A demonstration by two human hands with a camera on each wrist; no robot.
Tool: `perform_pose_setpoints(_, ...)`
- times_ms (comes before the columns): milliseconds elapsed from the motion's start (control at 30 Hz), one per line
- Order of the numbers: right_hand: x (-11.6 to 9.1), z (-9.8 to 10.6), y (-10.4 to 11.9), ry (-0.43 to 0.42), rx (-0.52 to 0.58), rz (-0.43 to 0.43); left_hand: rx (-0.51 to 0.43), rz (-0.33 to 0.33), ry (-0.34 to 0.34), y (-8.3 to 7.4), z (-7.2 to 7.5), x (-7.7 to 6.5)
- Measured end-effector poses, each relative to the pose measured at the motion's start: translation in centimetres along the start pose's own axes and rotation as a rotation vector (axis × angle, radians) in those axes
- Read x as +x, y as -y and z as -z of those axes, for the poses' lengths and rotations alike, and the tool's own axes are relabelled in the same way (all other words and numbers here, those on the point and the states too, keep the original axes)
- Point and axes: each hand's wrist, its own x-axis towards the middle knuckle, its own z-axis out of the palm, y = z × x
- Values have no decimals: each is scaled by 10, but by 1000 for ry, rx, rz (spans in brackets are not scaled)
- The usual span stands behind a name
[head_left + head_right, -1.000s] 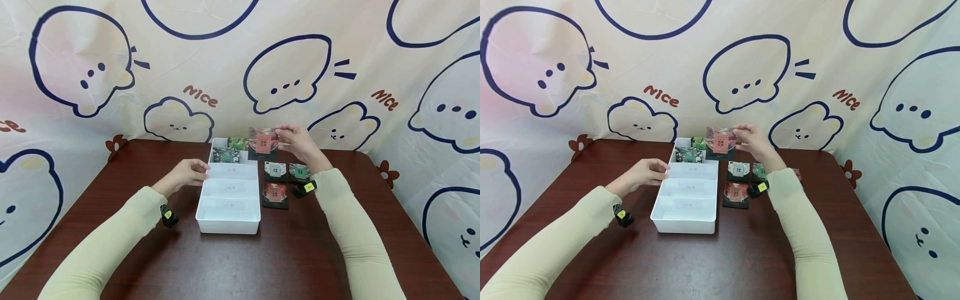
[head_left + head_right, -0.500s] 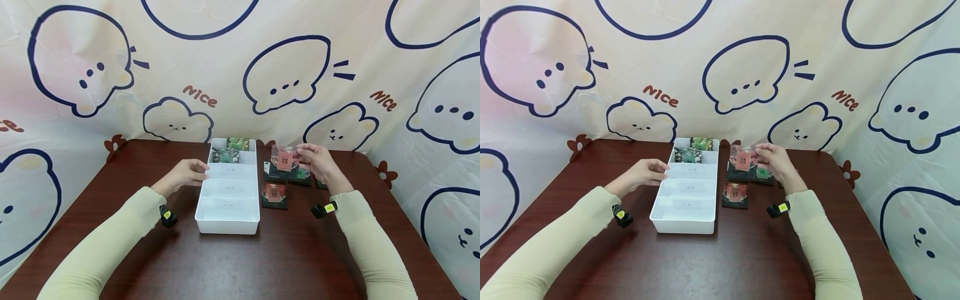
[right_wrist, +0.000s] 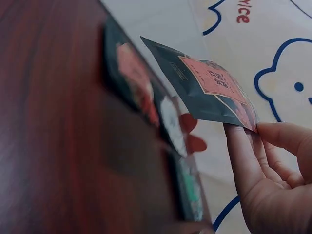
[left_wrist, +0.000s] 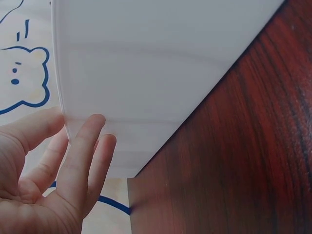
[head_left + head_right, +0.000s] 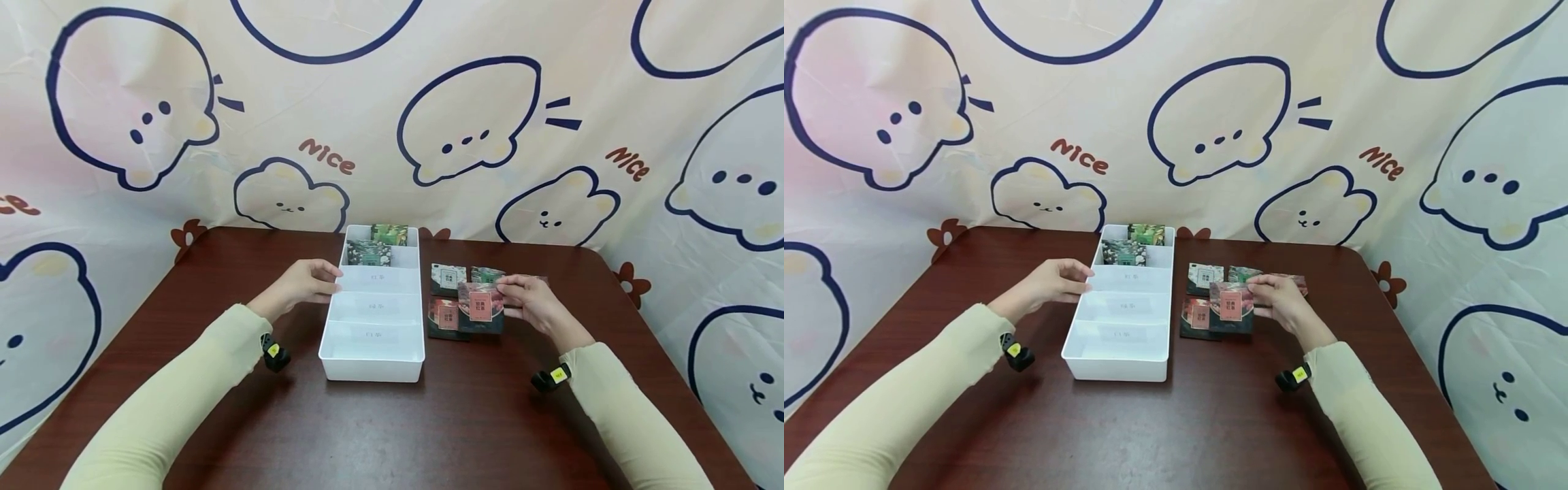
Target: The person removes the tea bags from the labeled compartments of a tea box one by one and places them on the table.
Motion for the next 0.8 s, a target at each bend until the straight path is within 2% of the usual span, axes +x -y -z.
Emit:
perform_pose_setpoints(300, -6, 14, -19, -31, -56, -34, -15, 0, 5, -1, 0, 0)
perform_pose_setpoints(800, -2, 24, -27, -57, -89, -105, -6, 3, 4, 0, 0, 1)
